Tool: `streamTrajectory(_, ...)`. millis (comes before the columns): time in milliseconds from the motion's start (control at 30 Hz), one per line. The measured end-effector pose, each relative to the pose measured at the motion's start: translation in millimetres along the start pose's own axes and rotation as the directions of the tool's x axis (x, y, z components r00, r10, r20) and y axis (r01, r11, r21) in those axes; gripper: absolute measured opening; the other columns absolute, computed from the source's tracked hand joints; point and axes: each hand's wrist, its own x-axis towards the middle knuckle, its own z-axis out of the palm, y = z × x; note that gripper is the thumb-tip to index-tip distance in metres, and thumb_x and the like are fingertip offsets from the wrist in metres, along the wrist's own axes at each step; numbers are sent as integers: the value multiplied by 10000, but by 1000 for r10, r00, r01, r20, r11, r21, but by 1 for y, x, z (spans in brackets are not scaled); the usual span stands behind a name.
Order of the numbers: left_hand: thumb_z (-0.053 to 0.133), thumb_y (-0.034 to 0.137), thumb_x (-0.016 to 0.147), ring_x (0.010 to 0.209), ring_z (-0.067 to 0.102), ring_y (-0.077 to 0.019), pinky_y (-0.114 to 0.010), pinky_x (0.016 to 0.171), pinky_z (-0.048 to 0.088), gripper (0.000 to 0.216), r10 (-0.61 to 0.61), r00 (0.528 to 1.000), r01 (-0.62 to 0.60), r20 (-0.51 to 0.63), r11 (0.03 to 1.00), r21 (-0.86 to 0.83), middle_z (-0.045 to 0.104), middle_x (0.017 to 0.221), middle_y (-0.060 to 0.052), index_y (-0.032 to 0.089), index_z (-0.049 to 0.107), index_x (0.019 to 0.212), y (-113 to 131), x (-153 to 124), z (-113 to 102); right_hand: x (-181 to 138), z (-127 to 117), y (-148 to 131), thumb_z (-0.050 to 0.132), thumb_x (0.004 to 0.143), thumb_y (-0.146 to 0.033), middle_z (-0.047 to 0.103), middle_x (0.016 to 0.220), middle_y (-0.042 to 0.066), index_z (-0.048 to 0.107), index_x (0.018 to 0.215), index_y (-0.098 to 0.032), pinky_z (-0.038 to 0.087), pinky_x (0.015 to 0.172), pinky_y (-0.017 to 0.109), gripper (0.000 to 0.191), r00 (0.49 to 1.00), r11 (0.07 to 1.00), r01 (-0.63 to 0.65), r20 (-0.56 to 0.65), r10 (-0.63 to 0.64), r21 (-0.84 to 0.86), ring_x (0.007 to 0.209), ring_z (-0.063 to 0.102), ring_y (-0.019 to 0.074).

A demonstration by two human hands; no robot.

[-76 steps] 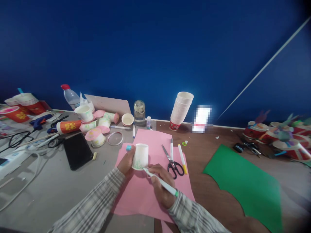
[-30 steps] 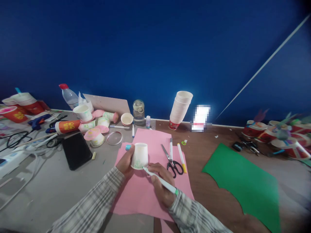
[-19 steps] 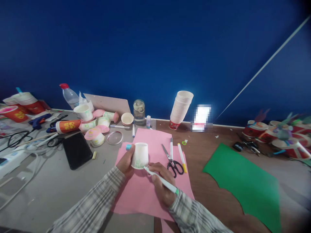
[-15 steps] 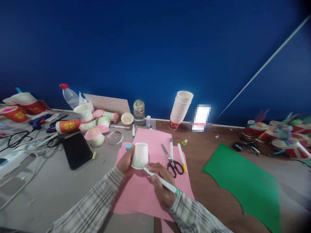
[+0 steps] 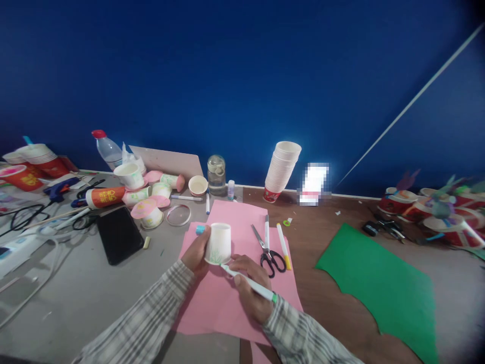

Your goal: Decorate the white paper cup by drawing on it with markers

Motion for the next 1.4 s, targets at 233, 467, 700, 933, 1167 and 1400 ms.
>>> streamTrajectory(233,523,434,690,501,620,-246,-347,490,518,401,50,999,-50,7,998,40,662,534,-101,70,625,822,0,1,-3,2,0,-4,527,733,-186,703,727,12,663,820,-266,524,735,328,180,1000,999,-3,4,3,-34,827,660,243)
streamTrajectory(467,520,463,679,526,623,-252,-355,516,519,443,74,997,-74,7,996,48,669,547,-107,62,626,835,-1,1,-3,2,-1,-4,513,739,-173,709,764,36,656,808,-240,532,683,323,172,996,998,-64,-56,65,20,796,669,242)
streamTrajectory(700,515,457,686,522,625,-258,-357,513,517,429,52,999,-52,8,997,49,669,529,-113,63,633,808,0,0,-2,0,-1,-2,508,726,-166,698,712,23,656,785,-244,518,753,361,178,998,998,-61,-16,61,28,801,665,247)
streamTrajectory(933,519,474,675,532,627,-256,-357,535,518,444,64,998,-65,24,997,47,678,543,-113,69,634,818,-1,3,-5,1,0,-4,514,727,-156,696,734,27,658,786,-239,522,728,344,176,998,998,-68,-17,68,2,809,663,247)
streamTrajectory(1167,490,480,690,554,631,-262,-364,551,524,472,70,997,-70,24,997,33,685,578,-136,53,623,840,-2,4,-6,2,-3,-5,499,737,-166,702,723,24,660,778,-234,534,656,310,179,995,996,-85,-56,86,9,774,671,237)
streamTrajectory(1400,496,480,686,549,631,-265,-368,544,529,457,63,998,-64,10,998,13,680,571,-129,65,626,825,-2,4,-6,1,-1,-2,509,715,-140,697,711,17,657,766,-247,526,728,347,191,997,997,-75,-27,76,14,811,665,245)
